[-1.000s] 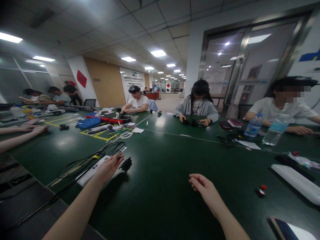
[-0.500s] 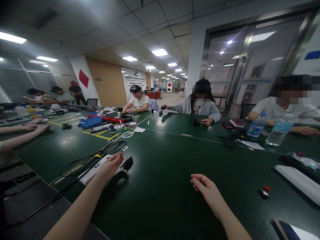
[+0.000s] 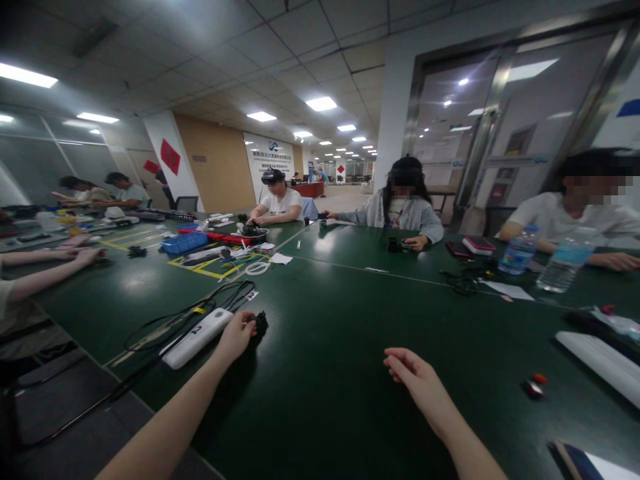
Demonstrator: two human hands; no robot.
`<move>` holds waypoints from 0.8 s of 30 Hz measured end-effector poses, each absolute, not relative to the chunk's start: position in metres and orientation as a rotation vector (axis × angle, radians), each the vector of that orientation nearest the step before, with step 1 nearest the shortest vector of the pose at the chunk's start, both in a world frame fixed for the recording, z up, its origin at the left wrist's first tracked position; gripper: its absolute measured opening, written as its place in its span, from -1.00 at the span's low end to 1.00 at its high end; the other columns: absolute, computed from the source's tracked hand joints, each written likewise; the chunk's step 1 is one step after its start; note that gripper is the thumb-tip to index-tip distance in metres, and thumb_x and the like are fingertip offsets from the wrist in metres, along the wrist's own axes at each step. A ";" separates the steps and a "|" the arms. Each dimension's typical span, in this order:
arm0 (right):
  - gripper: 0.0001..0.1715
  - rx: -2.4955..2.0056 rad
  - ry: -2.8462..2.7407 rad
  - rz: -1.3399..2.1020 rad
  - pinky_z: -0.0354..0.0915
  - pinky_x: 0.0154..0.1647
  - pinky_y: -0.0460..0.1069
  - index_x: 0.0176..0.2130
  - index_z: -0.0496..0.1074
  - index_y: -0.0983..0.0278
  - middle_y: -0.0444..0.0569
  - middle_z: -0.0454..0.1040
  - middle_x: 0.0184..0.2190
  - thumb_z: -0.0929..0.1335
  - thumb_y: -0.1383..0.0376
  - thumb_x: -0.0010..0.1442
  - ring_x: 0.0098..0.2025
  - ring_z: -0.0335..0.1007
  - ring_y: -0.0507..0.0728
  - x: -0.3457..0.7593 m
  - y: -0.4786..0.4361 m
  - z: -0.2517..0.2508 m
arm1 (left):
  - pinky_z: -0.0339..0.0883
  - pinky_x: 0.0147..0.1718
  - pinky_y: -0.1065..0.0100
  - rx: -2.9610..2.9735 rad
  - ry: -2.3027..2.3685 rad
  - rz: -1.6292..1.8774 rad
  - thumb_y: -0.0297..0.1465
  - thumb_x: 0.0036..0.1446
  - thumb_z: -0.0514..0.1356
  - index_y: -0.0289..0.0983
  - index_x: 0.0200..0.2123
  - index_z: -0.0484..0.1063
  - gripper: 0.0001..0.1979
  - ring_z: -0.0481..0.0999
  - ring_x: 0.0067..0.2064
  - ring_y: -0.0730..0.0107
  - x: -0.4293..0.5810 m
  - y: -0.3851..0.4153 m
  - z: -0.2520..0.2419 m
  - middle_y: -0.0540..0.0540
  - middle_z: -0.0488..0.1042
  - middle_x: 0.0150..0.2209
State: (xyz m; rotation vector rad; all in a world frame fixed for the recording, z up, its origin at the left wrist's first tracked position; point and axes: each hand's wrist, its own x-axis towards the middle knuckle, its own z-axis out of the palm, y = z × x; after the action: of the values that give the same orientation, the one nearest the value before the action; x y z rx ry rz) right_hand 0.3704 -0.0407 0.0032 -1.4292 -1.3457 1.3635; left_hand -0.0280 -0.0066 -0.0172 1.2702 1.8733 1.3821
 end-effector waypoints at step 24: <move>-0.55 -1.450 -1.342 1.348 0.26 -0.19 0.03 -0.19 0.39 0.22 -0.03 0.46 -0.28 0.31 0.06 -0.06 -0.21 0.34 0.17 0.367 -0.043 0.010 | 0.18 -0.27 0.39 2.124 1.814 0.353 -0.50 0.01 0.01 -0.19 -0.23 0.31 -0.77 0.40 -0.18 0.32 -0.023 -0.027 0.030 -0.07 0.43 -0.20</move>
State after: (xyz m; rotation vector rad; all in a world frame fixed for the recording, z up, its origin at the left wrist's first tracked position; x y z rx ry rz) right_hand 0.3674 -0.0432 0.0098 -1.4502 -1.3422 1.3483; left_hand -0.0229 -0.0267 0.0303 2.1244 1.8143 0.3526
